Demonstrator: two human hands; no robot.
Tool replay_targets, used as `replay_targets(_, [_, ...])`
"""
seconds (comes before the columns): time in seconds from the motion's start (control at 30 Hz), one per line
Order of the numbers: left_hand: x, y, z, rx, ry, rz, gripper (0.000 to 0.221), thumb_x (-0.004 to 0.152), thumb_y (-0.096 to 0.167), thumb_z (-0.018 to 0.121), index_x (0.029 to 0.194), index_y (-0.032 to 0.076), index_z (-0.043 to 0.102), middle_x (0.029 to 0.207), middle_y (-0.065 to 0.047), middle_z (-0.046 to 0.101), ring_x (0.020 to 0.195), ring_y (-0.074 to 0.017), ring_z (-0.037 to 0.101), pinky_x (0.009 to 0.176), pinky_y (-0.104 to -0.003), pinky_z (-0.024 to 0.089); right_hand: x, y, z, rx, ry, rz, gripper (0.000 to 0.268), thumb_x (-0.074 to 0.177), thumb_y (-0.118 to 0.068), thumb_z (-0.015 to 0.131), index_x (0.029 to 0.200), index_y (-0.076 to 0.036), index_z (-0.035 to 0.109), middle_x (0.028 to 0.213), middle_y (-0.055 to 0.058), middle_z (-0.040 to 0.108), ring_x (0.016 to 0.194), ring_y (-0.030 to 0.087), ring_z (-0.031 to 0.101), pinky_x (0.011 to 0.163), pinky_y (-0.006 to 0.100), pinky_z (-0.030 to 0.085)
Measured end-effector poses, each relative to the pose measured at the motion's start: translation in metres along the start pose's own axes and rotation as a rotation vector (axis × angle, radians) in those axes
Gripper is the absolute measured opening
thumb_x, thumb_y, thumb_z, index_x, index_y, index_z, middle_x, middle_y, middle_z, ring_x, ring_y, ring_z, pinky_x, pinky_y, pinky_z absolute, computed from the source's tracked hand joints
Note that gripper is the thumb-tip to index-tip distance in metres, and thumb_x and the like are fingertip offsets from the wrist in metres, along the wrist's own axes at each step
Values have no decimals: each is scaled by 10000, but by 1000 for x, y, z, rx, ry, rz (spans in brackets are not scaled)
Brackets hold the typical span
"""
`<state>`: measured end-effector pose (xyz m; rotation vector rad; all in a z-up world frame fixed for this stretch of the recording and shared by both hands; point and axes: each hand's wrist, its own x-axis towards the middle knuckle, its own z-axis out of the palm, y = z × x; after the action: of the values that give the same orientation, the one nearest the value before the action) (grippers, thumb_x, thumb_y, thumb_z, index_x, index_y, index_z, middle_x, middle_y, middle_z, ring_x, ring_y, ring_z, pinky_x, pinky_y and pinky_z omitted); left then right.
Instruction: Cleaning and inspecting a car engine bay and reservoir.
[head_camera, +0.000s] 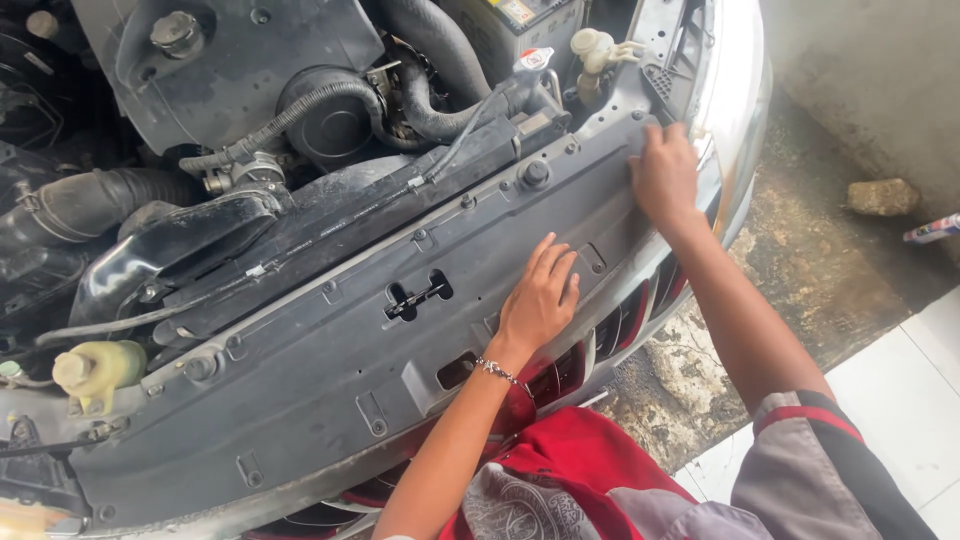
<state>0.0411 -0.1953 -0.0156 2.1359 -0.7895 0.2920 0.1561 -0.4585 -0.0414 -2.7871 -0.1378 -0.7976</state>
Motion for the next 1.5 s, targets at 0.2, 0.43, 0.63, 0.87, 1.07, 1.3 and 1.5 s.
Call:
replay_targets(0.2, [0,-1,-2,-12,38,16,313,973,119,600,1237,-46,639,1334,-214,600,1441,-401,450,1154,-469,450,-25,-41,-33,12,12,62,252,944,-233,772,1113,-62,696,1146,142,654,1160,350,584,998,504,392])
replay_targets(0.43, [2,2,0,-12,-18,2,311,962,111,607,1218,-62,639,1326,-220,604,1447,-410,444,1137,-459,452,-22,-45,-51,26,-126,184,180,832,-227,793,1008,-188,787,1035,20,720,1172,309,561,987,516,325])
replay_targets(0.63, [2,1,-2,-24,-25,-24,316,967,109,605,1226,-70,634,1349,-220,597,1465,-407,425,1136,-461,455,-8,-13,-11,-143,-14,201,167,879,-267,797,985,-145,752,1057,46,710,1133,320,559,949,496,343])
replay_targets(0.87, [15,-3,11,4,-97,-42,414,966,162,604,1312,-65,591,1458,-269,503,1511,-436,326,1141,-474,432,-22,-51,-32,-67,-134,105,144,838,-256,775,907,-132,752,933,51,701,1057,335,569,912,489,384])
replay_targets(1.07, [48,-13,47,79,-221,30,602,993,270,567,1455,-101,461,1568,-291,401,1535,-422,270,1231,-456,318,-11,-11,-14,-218,5,115,125,940,-249,753,919,-126,748,1001,76,680,1063,326,569,910,471,399])
replay_targets(1.3, [59,-29,67,121,-253,34,744,1002,348,548,1505,-162,346,1606,-322,320,1556,-416,222,1283,-433,224,-20,-38,-28,-27,-89,75,131,860,-257,743,908,-141,780,940,67,682,1032,335,568,878,468,416])
replay_targets(1.5, [55,-23,61,225,-225,65,739,1031,419,471,1509,-135,364,1621,-292,340,1568,-396,237,1278,-460,220,-3,-12,-22,-135,-81,113,112,894,-235,755,946,-145,796,965,65,690,1040,325,574,860,470,413])
